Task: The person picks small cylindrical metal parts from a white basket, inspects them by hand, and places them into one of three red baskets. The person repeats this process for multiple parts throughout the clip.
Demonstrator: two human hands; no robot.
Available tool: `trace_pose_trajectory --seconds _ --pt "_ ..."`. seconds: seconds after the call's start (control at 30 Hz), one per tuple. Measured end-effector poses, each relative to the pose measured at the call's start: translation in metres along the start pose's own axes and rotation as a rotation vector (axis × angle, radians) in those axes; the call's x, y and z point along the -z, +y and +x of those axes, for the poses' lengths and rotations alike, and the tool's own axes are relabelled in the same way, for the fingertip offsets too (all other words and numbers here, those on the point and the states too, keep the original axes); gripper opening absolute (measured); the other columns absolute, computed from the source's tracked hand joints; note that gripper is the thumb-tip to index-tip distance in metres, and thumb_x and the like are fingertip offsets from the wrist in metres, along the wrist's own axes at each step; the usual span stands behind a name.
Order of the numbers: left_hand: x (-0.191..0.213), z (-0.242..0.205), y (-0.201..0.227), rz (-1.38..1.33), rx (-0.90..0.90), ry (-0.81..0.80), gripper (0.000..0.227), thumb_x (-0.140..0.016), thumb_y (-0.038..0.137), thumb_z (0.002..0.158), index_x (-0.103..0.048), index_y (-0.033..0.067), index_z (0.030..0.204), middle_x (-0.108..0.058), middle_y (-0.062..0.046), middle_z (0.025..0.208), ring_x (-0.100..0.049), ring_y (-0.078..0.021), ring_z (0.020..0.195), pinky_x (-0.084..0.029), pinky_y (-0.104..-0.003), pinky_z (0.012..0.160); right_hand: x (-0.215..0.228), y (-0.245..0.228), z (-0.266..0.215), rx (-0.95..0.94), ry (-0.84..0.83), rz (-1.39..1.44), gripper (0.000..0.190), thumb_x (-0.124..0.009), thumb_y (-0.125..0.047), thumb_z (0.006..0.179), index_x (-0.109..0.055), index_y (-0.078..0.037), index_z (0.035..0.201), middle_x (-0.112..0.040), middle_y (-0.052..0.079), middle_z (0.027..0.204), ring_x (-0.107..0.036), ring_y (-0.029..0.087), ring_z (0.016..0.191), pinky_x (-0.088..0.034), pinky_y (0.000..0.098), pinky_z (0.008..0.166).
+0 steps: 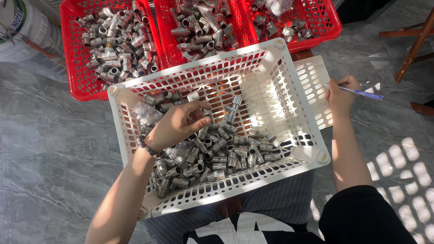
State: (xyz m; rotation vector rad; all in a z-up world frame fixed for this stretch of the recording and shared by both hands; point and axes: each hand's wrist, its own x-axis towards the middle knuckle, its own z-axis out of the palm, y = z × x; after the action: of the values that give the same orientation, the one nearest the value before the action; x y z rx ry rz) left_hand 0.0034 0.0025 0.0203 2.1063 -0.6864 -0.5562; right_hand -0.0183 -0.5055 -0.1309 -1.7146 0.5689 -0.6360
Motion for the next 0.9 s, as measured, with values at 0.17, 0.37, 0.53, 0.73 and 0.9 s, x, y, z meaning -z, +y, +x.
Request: trace_pose_trajectory --seconds 0.17,0.37,0.53,0.73,0.9 --pt "0.000 0.000 0.000 0.007 0.020 -0.003 0.038 -0.068 0.039 0.096 -0.067 0.0196 0.128 -0.075 0.005 0.090 -0.068 -0.0077 0.075 -0.051 -0.023 0.066 0.008 0.010 0.002 0.059 0.042 -0.041 0.034 -0.060 0.006 0.097 -0.040 -0.011 0.076 -0.042 0.005 0.048 -0.047 0.013 0.040 -0.030 0.0279 0.041" --pt "0.000 0.000 -0.002 0.015 0.013 -0.002 0.038 -0.068 0.039 0.097 -0.067 0.0199 0.129 -0.074 0.006 0.087 -0.065 -0.0078 0.070 -0.048 -0.024 0.062 0.010 0.024 0.008 0.084 0.076 -0.056 0.035 -0.065 0.003 0.104 -0.044 -0.010 0.081 -0.048 0.007 0.052 -0.052 0.013 0.043 -0.040 0.0275 0.045" --pt "0.001 -0.001 0.003 0.004 0.071 -0.019 0.040 -0.066 0.041 0.096 -0.067 0.0203 0.130 -0.074 0.006 0.087 -0.062 -0.0077 0.070 -0.045 -0.024 0.062 0.011 0.023 0.009 0.073 0.067 -0.089 0.034 -0.069 -0.002 0.107 -0.045 -0.012 0.084 -0.051 0.006 0.054 -0.055 0.012 0.046 -0.044 0.0265 0.052" --pt "0.000 -0.001 0.001 0.015 0.016 -0.001 0.039 -0.068 0.039 0.097 -0.067 0.0190 0.130 -0.075 0.005 0.088 -0.066 -0.0078 0.074 -0.049 -0.024 0.065 0.012 0.031 0.015 0.106 0.062 -0.086 0.035 -0.063 0.009 0.094 -0.040 -0.011 0.077 -0.041 0.005 0.048 -0.049 0.012 0.042 -0.034 0.0278 0.044" --pt "0.001 0.000 -0.003 0.034 -0.010 0.003 0.039 -0.067 0.039 0.097 -0.067 0.0182 0.131 -0.074 0.004 0.087 -0.066 -0.0087 0.074 -0.048 -0.025 0.065 0.007 0.013 0.001 0.150 0.070 -0.053 0.035 -0.062 0.006 0.100 -0.039 -0.011 0.079 -0.043 0.005 0.050 -0.048 0.014 0.040 -0.032 0.0286 0.042"
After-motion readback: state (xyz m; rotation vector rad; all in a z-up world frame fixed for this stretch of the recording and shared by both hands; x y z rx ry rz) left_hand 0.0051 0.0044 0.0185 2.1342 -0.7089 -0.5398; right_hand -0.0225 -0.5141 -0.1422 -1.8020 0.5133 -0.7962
